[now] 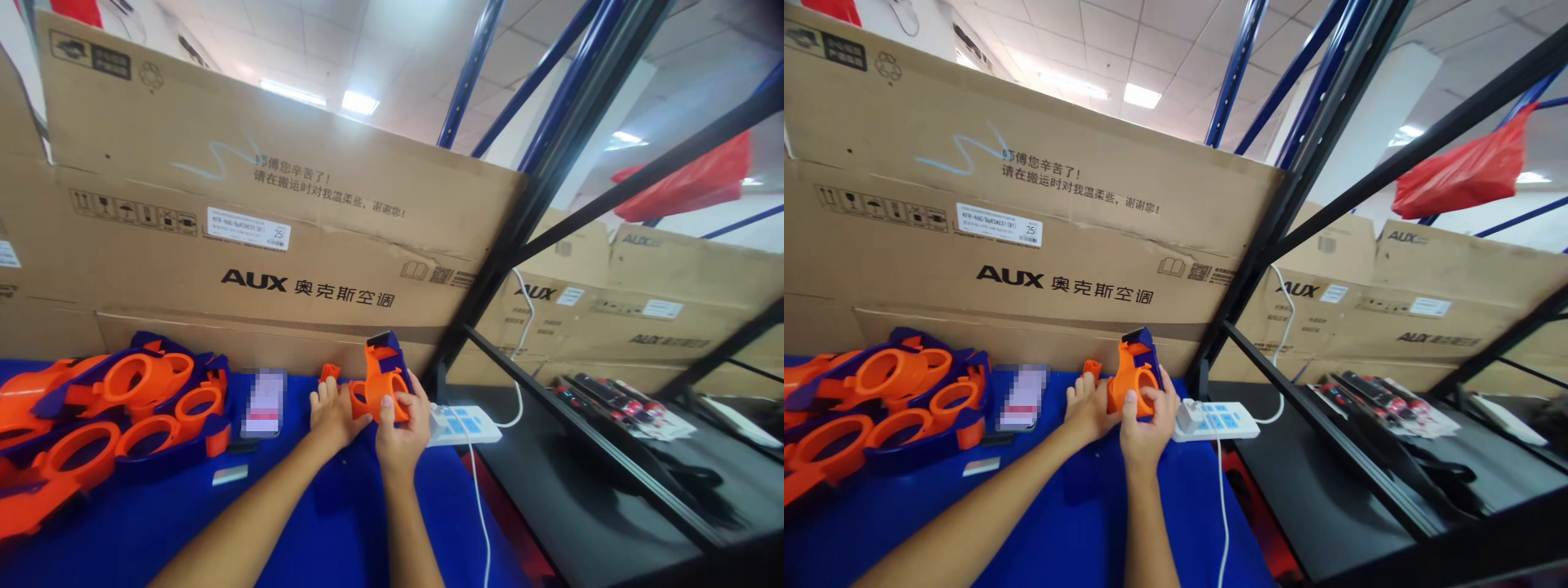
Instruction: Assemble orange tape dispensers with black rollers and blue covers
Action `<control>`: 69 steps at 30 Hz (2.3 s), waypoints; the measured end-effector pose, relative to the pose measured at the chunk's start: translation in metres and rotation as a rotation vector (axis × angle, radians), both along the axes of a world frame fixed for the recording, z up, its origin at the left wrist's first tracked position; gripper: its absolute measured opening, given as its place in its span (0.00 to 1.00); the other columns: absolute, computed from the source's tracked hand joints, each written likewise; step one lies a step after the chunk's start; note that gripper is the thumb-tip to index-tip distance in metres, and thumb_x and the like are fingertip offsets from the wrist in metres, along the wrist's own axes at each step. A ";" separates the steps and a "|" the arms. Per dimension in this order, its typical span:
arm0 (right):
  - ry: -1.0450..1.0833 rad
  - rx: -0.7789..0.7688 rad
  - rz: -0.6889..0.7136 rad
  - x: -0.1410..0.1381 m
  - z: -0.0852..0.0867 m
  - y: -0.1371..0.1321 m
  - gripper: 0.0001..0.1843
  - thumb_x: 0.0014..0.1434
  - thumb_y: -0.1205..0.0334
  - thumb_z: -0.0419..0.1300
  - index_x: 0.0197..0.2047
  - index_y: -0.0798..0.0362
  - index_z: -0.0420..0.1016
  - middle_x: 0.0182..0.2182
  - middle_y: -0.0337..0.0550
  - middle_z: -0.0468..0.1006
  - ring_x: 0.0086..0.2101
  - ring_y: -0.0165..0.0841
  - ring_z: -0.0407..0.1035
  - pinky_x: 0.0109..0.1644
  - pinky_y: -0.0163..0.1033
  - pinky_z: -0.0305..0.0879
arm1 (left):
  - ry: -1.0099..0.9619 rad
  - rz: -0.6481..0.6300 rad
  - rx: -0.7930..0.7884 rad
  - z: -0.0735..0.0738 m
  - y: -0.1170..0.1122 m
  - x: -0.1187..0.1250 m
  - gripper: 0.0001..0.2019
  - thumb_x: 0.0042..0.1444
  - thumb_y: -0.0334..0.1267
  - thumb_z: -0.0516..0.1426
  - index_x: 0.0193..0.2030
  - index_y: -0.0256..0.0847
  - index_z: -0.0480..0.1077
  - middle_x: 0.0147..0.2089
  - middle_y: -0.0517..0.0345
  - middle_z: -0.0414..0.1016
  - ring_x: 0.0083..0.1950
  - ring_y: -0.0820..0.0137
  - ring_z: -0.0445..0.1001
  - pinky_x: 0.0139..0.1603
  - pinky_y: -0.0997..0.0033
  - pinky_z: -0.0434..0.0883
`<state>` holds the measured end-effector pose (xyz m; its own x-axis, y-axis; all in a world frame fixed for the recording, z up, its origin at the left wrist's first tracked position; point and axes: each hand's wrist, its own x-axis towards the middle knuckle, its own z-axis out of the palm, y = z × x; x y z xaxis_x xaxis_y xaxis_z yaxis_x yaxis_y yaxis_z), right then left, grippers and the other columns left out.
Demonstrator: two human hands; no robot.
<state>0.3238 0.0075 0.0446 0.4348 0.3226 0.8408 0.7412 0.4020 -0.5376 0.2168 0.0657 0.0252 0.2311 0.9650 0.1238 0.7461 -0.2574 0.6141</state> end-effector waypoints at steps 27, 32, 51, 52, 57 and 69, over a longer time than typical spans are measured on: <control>0.139 -0.466 0.957 -0.127 -0.025 -0.027 0.21 0.71 0.50 0.55 0.63 0.48 0.68 0.45 0.47 0.80 0.40 0.37 0.75 0.47 0.43 0.73 | -1.532 0.045 -0.336 0.000 -0.057 -0.203 0.18 0.54 0.43 0.70 0.51 0.46 0.77 0.45 0.58 0.84 0.46 0.65 0.82 0.46 0.73 0.77; 0.142 -0.584 0.893 -0.129 -0.025 -0.024 0.17 0.68 0.53 0.61 0.57 0.50 0.75 0.31 0.39 0.78 0.31 0.33 0.71 0.38 0.36 0.69 | -1.322 0.026 -0.302 0.000 -0.070 -0.197 0.18 0.56 0.48 0.68 0.52 0.47 0.79 0.57 0.56 0.81 0.64 0.58 0.73 0.61 0.69 0.70; 0.072 -0.700 0.992 -0.134 -0.004 -0.031 0.21 0.72 0.48 0.53 0.54 0.50 0.79 0.28 0.39 0.77 0.26 0.32 0.69 0.31 0.34 0.68 | -1.184 -0.041 -0.314 -0.007 -0.062 -0.198 0.18 0.58 0.51 0.65 0.50 0.43 0.80 0.54 0.51 0.83 0.58 0.52 0.77 0.61 0.58 0.71; 0.062 -0.691 0.980 -0.134 -0.002 -0.032 0.21 0.72 0.47 0.53 0.54 0.50 0.79 0.28 0.39 0.77 0.26 0.32 0.69 0.31 0.34 0.68 | -1.192 -0.041 -0.318 -0.008 -0.062 -0.198 0.18 0.57 0.51 0.65 0.50 0.43 0.80 0.54 0.51 0.83 0.58 0.52 0.77 0.61 0.58 0.71; 0.024 -0.668 0.934 -0.133 0.004 -0.036 0.21 0.72 0.47 0.52 0.53 0.50 0.80 0.28 0.39 0.78 0.25 0.32 0.69 0.31 0.34 0.69 | -1.220 -0.065 -0.311 -0.008 -0.064 -0.197 0.19 0.59 0.50 0.64 0.51 0.43 0.79 0.56 0.51 0.82 0.59 0.52 0.77 0.64 0.58 0.69; 0.013 -0.704 0.953 -0.127 -0.003 -0.034 0.21 0.73 0.48 0.51 0.43 0.51 0.81 0.23 0.35 0.69 0.23 0.29 0.59 0.27 0.32 0.59 | -1.243 0.002 -0.349 -0.014 -0.071 -0.196 0.21 0.58 0.54 0.64 0.52 0.42 0.80 0.52 0.50 0.84 0.55 0.52 0.79 0.58 0.59 0.74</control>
<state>0.1966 -0.0268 0.0419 -0.2240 0.9112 0.3458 0.2954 0.4016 -0.8669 0.0208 -0.0055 0.0110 0.1421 0.9898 -0.0038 -0.3711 0.0568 0.9269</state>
